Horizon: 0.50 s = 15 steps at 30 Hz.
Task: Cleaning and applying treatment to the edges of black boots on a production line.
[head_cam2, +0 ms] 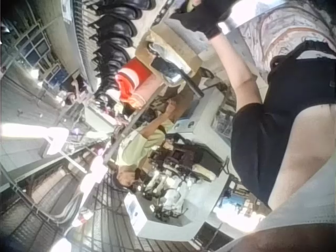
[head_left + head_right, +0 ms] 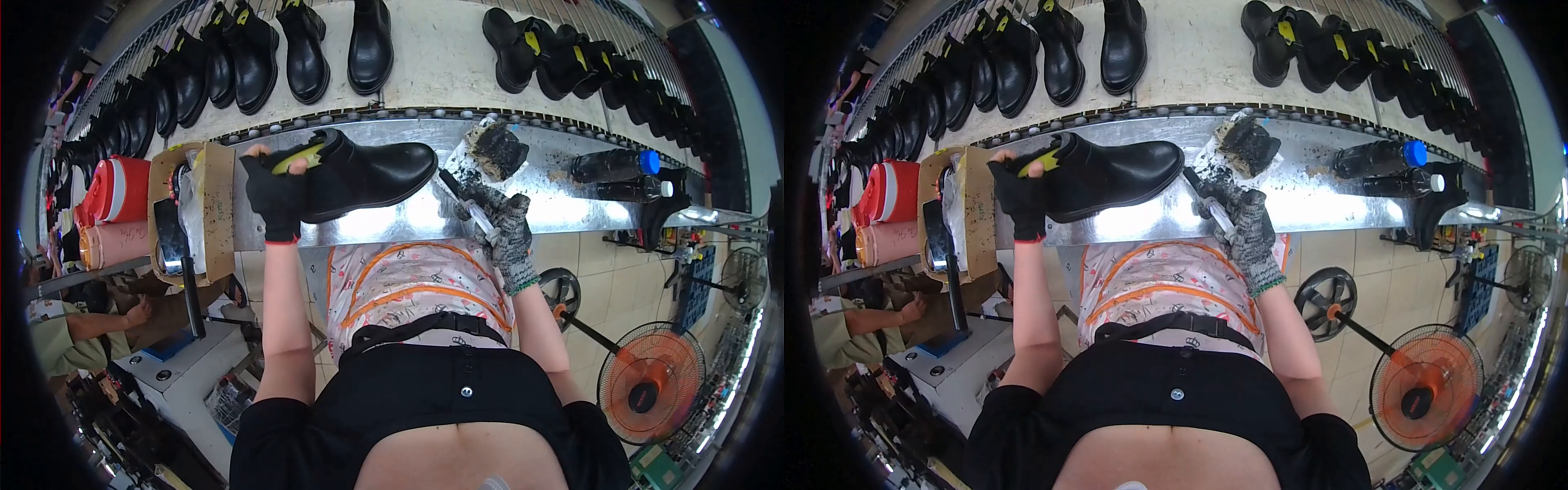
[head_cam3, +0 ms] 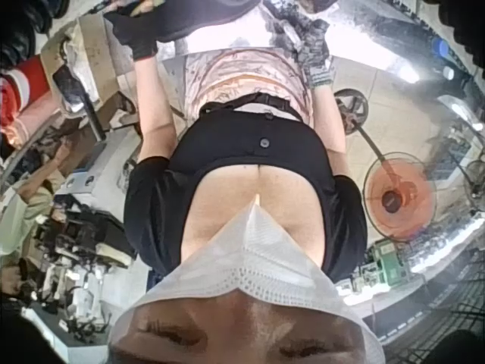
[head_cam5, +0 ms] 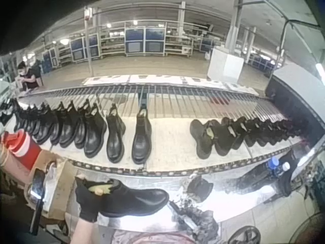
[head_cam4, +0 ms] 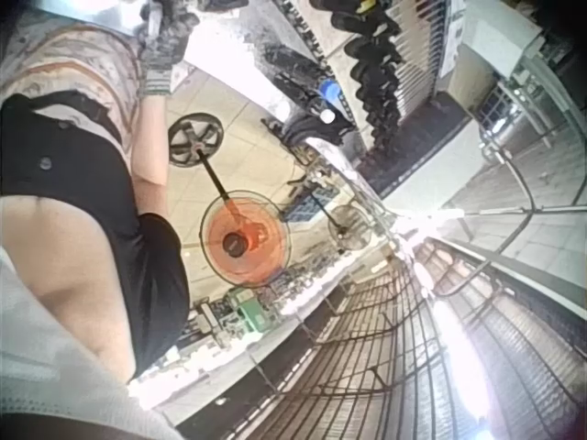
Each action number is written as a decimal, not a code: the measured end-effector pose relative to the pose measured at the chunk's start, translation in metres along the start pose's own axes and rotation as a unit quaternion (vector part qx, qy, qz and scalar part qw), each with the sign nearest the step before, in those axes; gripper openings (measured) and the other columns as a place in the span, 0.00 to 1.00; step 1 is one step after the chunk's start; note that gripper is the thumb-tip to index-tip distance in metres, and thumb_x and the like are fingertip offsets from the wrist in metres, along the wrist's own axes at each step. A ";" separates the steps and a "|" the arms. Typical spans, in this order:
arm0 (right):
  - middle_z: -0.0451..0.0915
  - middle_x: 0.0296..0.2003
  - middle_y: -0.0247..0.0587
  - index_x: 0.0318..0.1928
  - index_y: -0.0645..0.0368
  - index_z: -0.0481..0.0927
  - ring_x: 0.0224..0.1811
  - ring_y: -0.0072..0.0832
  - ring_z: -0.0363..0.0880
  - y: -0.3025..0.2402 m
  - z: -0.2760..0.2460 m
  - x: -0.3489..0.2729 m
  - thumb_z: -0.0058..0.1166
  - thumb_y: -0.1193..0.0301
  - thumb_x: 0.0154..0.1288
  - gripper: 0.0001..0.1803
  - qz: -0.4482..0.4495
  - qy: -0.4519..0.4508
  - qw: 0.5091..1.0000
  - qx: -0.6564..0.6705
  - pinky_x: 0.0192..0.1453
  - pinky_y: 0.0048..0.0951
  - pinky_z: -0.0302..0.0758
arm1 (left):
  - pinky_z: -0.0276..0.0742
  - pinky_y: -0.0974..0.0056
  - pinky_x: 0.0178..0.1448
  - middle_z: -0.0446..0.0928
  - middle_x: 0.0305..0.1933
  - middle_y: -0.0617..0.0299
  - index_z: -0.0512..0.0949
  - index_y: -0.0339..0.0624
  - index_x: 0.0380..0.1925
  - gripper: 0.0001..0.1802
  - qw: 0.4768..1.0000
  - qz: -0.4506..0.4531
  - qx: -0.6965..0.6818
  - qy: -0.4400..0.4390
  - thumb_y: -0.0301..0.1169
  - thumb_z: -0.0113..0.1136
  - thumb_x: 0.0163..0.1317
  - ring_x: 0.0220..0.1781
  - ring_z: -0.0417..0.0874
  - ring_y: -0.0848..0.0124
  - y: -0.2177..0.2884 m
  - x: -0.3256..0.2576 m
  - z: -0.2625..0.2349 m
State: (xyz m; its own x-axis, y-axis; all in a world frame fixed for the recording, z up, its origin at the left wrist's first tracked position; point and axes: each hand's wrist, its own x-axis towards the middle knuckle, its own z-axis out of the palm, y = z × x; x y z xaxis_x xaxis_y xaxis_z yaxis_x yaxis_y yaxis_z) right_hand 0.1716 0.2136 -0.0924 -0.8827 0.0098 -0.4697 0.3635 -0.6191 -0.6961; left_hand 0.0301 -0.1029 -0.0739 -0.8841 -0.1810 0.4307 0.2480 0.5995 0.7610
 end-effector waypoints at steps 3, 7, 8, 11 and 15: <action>0.81 0.42 0.44 0.54 0.64 0.74 0.28 0.21 0.80 0.001 -0.005 0.003 0.28 0.30 0.60 0.48 -0.005 -0.005 1.000 -0.018 0.24 0.15 0.73 | 0.75 0.63 0.34 0.74 0.29 0.58 0.68 0.40 0.39 0.44 0.998 0.018 0.057 0.027 0.66 0.68 0.36 0.31 0.80 0.63 0.003 -0.016 -0.007; 0.82 0.42 0.43 0.54 0.63 0.74 0.29 0.20 0.80 0.001 -0.002 0.003 0.28 0.30 0.60 0.48 -0.013 -0.005 0.999 -0.035 0.24 0.15 0.73 | 0.75 0.63 0.32 0.73 0.28 0.59 0.68 0.41 0.40 0.44 0.992 0.032 0.125 -0.004 0.56 0.79 0.27 0.28 0.78 0.66 0.035 -0.039 -0.019; 0.82 0.42 0.43 0.54 0.63 0.74 0.29 0.20 0.80 0.000 0.004 0.002 0.28 0.30 0.60 0.48 -0.013 -0.004 0.999 -0.035 0.24 0.15 0.73 | 0.74 0.64 0.31 0.73 0.27 0.60 0.68 0.41 0.40 0.44 0.991 0.021 0.129 -0.021 0.55 0.79 0.27 0.27 0.78 0.66 0.044 -0.043 -0.020; 0.82 0.34 0.40 0.48 0.63 0.78 0.31 0.20 0.76 -0.006 0.019 -0.002 0.24 0.44 0.70 0.37 -0.107 0.040 0.977 -0.182 0.35 0.20 0.71 | 0.73 0.66 0.29 0.72 0.25 0.62 0.67 0.41 0.42 0.43 0.989 0.018 0.140 -0.053 0.49 0.80 0.29 0.26 0.78 0.69 0.062 -0.051 -0.025; 0.82 0.36 0.42 0.48 0.63 0.79 0.38 0.24 0.79 -0.014 0.024 -0.012 0.37 0.59 0.71 0.22 -0.081 0.001 0.994 -0.079 0.45 0.24 0.72 | 0.74 0.68 0.29 0.72 0.29 0.62 0.65 0.42 0.47 0.38 0.977 -0.109 0.052 -0.174 0.39 0.77 0.39 0.25 0.77 0.72 0.068 -0.066 -0.034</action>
State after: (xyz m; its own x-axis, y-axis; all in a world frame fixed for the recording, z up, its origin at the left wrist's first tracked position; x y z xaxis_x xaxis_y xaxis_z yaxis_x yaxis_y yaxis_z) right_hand 0.1697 0.2035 -0.0644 -0.9328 0.1010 -0.3459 0.2595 -0.4778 -0.8393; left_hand 0.1188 -0.0772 -0.0343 -0.9970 -0.0479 0.0603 0.0142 0.6551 0.7554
